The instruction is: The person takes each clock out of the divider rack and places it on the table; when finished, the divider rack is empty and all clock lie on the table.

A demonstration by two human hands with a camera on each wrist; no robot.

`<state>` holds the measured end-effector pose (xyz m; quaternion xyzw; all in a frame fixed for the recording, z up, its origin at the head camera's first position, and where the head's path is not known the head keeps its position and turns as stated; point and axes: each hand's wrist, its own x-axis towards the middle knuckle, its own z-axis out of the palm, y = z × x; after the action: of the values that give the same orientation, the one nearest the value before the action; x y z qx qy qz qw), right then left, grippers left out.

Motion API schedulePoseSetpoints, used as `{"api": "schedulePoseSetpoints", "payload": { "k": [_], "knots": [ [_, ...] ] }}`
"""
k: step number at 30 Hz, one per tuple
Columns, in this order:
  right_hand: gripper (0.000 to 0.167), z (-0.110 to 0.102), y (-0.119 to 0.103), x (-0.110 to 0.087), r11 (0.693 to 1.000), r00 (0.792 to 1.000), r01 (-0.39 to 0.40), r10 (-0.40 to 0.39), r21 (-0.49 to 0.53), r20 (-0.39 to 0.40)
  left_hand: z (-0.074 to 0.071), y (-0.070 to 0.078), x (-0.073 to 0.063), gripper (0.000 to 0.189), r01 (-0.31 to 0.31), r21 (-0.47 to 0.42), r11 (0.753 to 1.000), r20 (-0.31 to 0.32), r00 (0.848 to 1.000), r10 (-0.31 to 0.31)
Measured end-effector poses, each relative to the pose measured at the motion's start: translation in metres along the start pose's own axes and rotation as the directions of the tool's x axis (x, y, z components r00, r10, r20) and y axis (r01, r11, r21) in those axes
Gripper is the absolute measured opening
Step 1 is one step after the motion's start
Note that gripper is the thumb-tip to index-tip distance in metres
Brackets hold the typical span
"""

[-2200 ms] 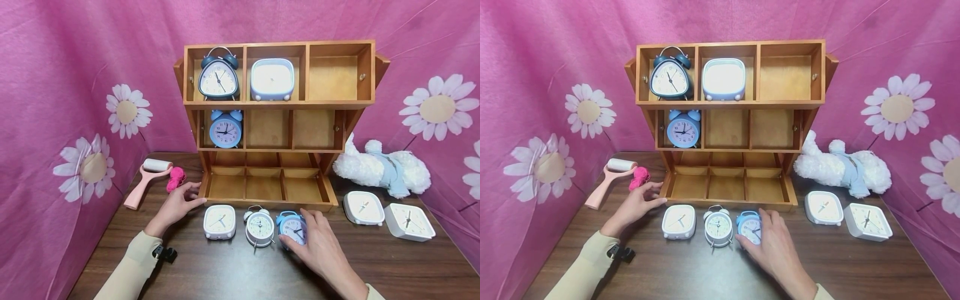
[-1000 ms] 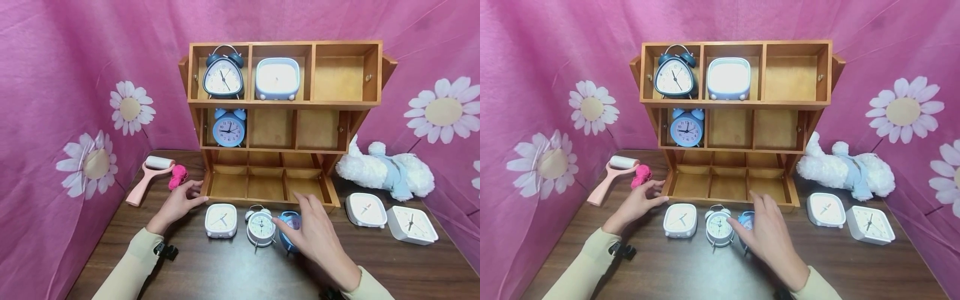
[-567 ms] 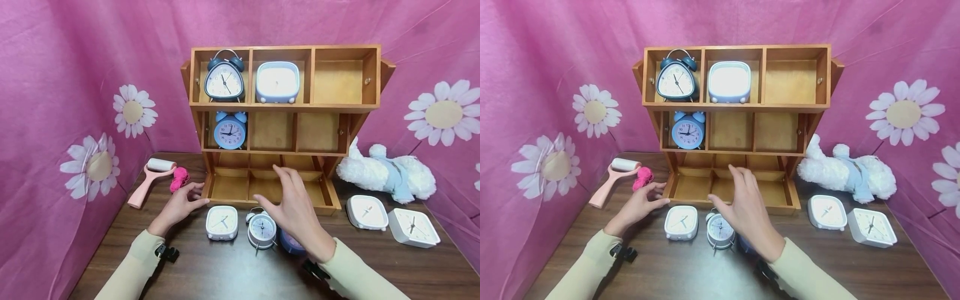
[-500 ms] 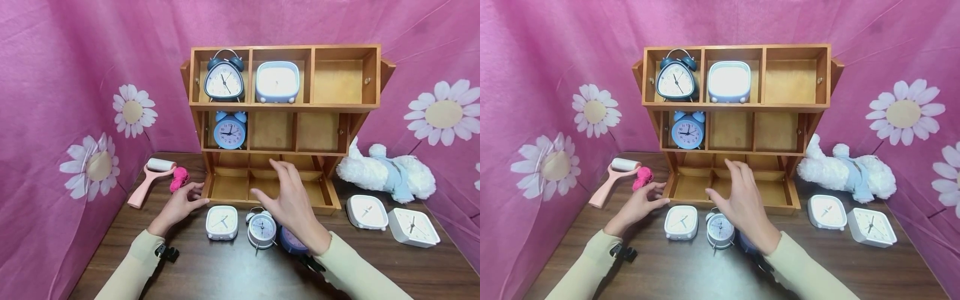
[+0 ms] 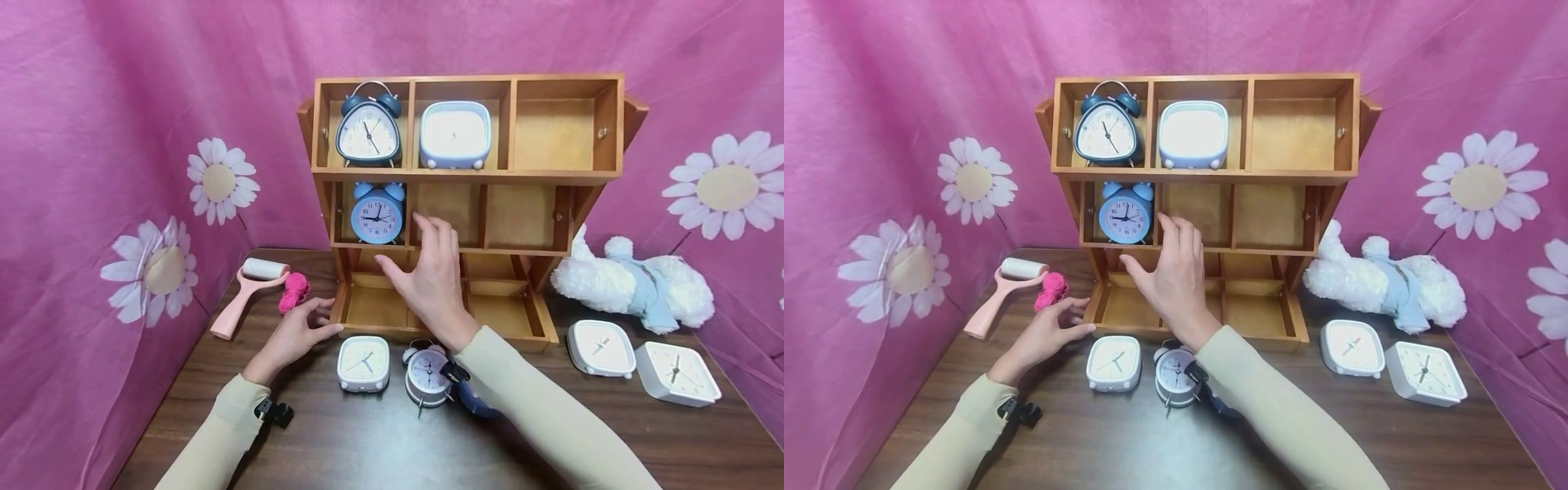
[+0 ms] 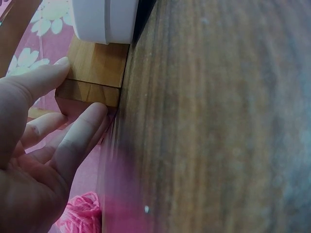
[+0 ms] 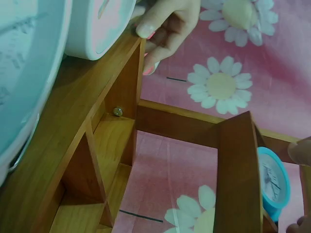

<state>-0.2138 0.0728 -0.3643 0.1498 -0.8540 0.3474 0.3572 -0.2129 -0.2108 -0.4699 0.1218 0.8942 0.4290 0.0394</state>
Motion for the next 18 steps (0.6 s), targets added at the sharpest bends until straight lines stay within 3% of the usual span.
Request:
{"api": "schedulePoseSetpoints", "payload": {
  "k": [9,18],
  "knots": [
    [0.097,0.027,-0.01,0.015,0.993,0.995,0.018,-0.03,-0.119,-0.098,0.0,0.001,0.0,0.054,-0.005,-0.007,1.0,0.005,1.0,0.005],
    [0.102,0.046,-0.02,0.021,0.979,0.991,-0.026,-0.001,-0.202,-0.134,-0.002,-0.002,-0.001,0.055,-0.011,-0.003,1.0,0.002,1.0,0.011]
  ]
}}
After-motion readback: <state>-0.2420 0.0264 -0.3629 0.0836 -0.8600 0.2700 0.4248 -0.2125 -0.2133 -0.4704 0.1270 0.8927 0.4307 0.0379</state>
